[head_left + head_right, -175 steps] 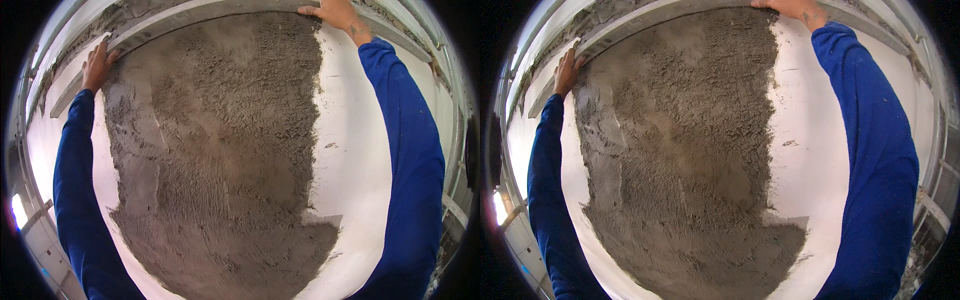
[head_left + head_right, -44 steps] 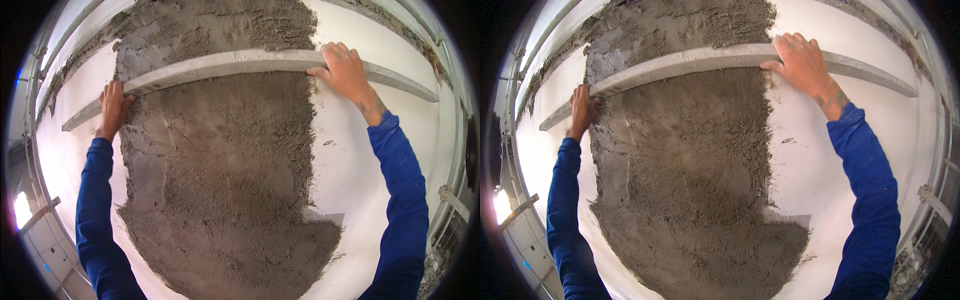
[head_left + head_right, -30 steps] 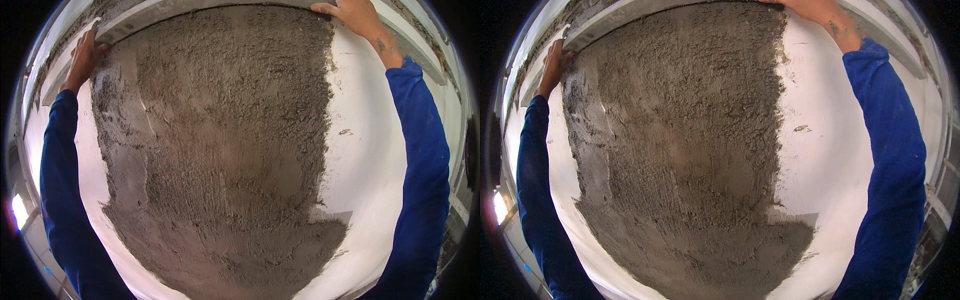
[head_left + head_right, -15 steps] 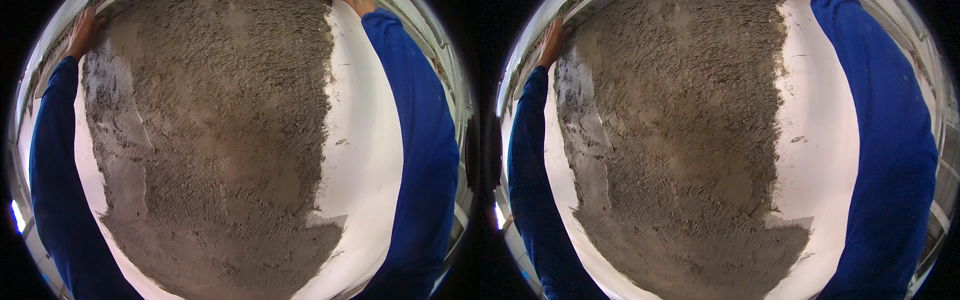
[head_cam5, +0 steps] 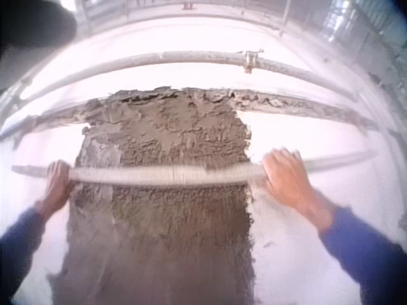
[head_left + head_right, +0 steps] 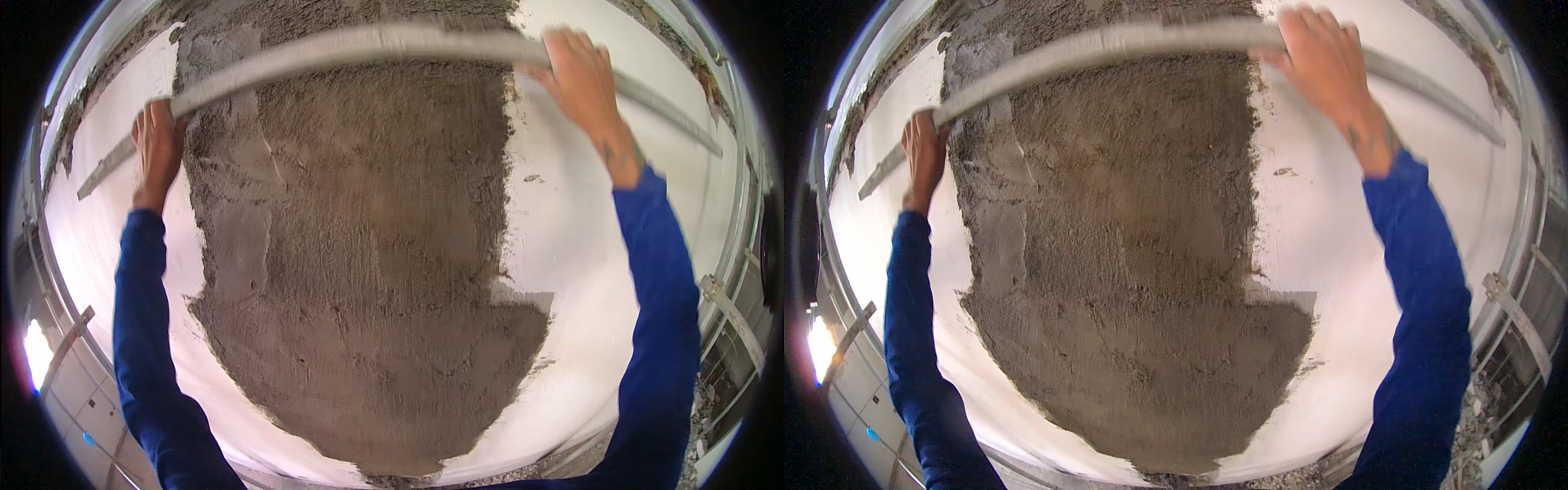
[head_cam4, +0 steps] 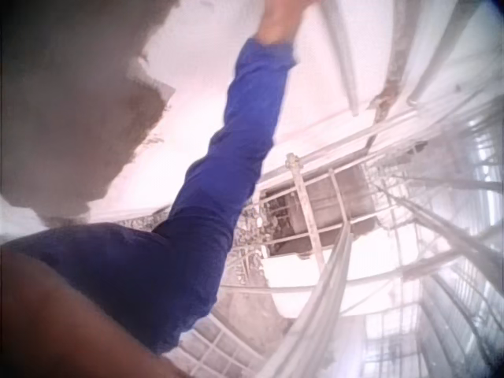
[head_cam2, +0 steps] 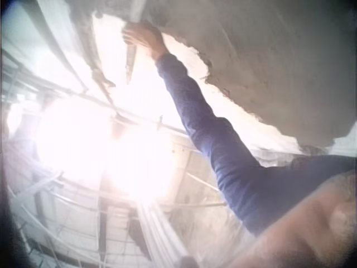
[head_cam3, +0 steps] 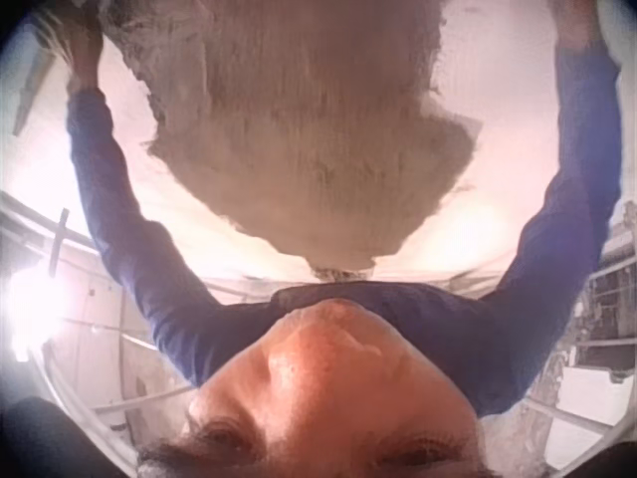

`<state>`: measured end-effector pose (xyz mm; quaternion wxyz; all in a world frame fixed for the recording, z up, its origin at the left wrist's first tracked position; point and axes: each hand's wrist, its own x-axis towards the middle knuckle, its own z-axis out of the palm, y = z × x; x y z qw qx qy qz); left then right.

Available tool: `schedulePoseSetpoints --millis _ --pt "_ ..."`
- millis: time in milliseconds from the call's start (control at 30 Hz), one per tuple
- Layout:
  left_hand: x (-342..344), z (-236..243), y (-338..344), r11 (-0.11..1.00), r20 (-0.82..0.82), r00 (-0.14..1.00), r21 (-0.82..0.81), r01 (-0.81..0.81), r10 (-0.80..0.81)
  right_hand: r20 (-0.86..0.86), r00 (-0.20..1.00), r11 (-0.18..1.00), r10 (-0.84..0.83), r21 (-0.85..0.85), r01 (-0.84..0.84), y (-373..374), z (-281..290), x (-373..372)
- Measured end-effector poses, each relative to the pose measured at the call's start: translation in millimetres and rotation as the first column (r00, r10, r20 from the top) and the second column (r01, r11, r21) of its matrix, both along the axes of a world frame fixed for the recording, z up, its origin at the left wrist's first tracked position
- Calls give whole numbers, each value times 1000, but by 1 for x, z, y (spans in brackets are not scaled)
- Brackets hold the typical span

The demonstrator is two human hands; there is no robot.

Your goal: The person applies wet cement to a wall using a trowel and hawk, then smooths the surface with a long straightedge. The person repeatedly scoops cement from the hawk onto the wall and levels the applied material to create a flat finish.

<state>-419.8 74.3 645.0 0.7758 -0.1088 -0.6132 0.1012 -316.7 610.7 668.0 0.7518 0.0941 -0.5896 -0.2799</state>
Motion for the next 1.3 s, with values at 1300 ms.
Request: schedulePoseSetpoints --millis 1300 --pt "-12 -109 26 999 246 969 18 33 -36 135 988 997 81 -11 -80 13 -134 -31"
